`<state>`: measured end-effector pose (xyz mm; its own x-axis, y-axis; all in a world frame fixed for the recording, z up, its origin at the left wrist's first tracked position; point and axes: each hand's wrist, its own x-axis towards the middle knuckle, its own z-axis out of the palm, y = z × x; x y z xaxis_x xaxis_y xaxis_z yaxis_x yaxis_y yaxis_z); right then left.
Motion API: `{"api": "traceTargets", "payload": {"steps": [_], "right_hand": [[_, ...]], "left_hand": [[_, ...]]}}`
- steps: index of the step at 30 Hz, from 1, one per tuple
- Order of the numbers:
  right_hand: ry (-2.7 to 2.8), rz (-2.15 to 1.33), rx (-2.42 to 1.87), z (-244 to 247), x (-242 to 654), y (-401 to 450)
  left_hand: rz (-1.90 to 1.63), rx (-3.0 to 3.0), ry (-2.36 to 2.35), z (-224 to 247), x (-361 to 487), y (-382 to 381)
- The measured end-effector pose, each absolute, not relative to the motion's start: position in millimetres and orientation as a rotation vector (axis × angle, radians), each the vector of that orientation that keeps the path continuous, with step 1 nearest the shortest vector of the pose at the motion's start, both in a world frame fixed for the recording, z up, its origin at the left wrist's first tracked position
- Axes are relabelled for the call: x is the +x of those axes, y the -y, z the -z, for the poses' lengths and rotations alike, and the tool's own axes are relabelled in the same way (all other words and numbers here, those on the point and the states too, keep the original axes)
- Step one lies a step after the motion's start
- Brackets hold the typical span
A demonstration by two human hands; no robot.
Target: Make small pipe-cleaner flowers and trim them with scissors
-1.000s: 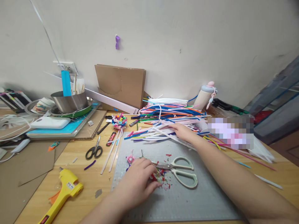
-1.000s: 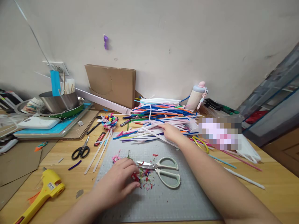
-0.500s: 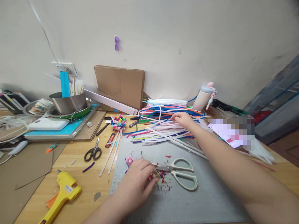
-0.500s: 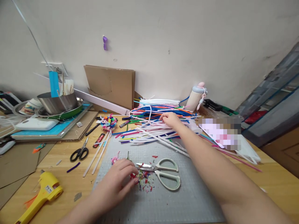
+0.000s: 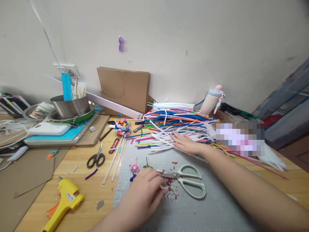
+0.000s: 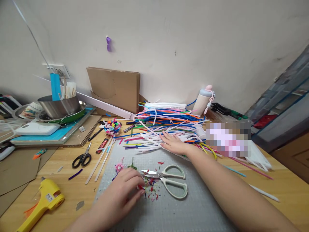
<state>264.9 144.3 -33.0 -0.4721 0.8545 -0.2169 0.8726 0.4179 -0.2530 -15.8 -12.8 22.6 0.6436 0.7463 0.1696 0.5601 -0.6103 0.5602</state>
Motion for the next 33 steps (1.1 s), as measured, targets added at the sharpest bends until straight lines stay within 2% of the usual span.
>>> {"api": "traceTargets", "payload": {"steps": [15, 20, 26, 33], "right_hand": [[-2.628, 0.512, 1.690, 35, 260, -148], [-2.713, 0.427, 1.878, 3, 261, -170], [-2.766, 0.079, 2.310, -51, 243, -232], [-2.843, 0.175, 2.090, -51, 203, -288]], "left_hand": [[-0.504, 2.434, -0.987, -23, -13, 16], [-0.531, 2.410, -0.993, -21, -14, 15], [-0.547, 2.404, -0.969, -22, -15, 13], [-0.513, 2.431, -0.978, -23, -17, 12]]}}
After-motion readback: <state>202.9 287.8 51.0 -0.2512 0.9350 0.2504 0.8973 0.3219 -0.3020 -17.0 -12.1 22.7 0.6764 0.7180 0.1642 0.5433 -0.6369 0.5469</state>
